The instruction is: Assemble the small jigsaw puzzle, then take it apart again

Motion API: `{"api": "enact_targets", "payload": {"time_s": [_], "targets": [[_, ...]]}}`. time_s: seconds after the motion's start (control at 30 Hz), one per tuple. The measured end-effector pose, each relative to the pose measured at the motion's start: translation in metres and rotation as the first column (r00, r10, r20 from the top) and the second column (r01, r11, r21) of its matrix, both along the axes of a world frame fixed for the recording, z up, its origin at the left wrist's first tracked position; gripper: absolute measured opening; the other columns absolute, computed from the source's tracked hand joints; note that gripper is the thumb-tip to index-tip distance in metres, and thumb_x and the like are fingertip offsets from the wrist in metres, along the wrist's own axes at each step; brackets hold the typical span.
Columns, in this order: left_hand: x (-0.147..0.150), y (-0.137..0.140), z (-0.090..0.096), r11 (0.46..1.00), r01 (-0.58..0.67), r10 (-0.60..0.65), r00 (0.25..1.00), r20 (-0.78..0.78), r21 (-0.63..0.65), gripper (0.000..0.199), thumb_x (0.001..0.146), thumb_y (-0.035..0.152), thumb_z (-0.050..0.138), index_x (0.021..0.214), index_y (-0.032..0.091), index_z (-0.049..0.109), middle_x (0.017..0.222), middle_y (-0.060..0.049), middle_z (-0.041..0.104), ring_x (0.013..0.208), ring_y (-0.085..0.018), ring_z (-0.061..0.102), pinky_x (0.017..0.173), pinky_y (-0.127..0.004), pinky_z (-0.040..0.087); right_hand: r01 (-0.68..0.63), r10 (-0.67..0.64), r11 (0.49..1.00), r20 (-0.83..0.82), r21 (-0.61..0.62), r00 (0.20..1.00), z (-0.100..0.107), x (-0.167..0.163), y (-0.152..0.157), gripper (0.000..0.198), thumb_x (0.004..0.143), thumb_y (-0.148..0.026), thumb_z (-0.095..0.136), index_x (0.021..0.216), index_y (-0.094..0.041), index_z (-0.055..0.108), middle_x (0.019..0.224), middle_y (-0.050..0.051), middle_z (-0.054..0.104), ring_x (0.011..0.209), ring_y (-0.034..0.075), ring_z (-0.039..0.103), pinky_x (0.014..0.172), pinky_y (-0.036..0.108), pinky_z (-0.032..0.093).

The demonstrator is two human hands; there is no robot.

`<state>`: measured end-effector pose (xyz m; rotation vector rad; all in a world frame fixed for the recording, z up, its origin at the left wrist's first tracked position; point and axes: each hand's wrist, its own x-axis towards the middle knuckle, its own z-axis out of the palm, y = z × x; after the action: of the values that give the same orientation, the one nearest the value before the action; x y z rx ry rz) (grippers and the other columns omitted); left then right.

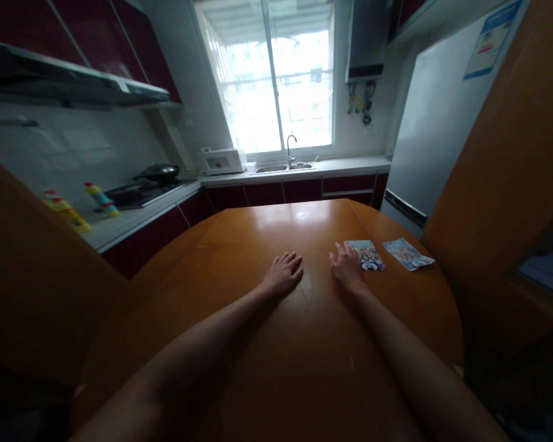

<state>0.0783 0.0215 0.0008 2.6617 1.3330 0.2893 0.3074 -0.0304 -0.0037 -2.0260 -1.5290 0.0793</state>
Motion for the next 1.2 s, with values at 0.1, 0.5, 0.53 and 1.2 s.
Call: {"api": "enact_targets", "payload": {"time_s": [0.1,0.5,0.53,1.2], "targets": [[0.041,0.014,-0.001,0.999,0.044,-0.045,0.998,0.043,0.014,0.052,0.101,0.05,0.039,0.146,0.025,0.049,0.161,-0.008,0.037,0.151,-0.031,0.029,0.123,-0.054,0.02,0.183,-0.185,0.981,-0.021,-0.069,0.983,-0.003,0.041,-0.005,0.057,0.098,-0.035,0.042,0.144,-0.003,0.049,0.155,0.029,0.037,0.147,0.04,0.03,0.118,0.056,0.02],[0.055,0.039,0.001,0.996,-0.086,0.085,0.969,0.233,-0.007,0.042,0.097,0.028,0.051,0.134,0.011,0.059,0.131,-0.016,0.063,0.123,-0.026,0.057,0.109,-0.04,0.044,-0.478,0.475,0.871,-0.052,-0.111,0.878,-0.007,-0.011,-0.007,0.059,0.081,-0.039,0.072,0.136,-0.02,0.063,0.152,0.014,0.05,0.142,0.028,0.044,0.118,0.041,0.032],[0.041,0.036,0.003,0.995,-0.102,0.103,0.969,0.225,-0.019,0.04,0.096,0.029,0.054,0.131,0.011,0.062,0.126,-0.015,0.064,0.12,-0.027,0.058,0.107,-0.04,0.045,-0.53,0.526,0.842,-0.06,-0.1,0.848,-0.006,-0.018,-0.01,0.062,0.08,-0.039,0.074,0.137,-0.02,0.062,0.152,0.014,0.05,0.141,0.027,0.044,0.118,0.04,0.033],[-0.078,-0.006,0.034,0.93,-0.035,0.062,0.996,0.062,-0.366,0.058,0.044,0.04,0.094,0.091,0.017,0.07,0.094,-0.004,0.06,0.092,-0.025,0.06,0.074,-0.027,0.05,-0.6,0.611,0.758,-0.042,-0.254,0.79,0.02,-0.084,-0.044,0.096,0.055,-0.058,0.09,0.136,-0.019,0.059,0.127,0.017,0.056,0.119,0.037,0.047,0.1,0.05,0.04]]}}
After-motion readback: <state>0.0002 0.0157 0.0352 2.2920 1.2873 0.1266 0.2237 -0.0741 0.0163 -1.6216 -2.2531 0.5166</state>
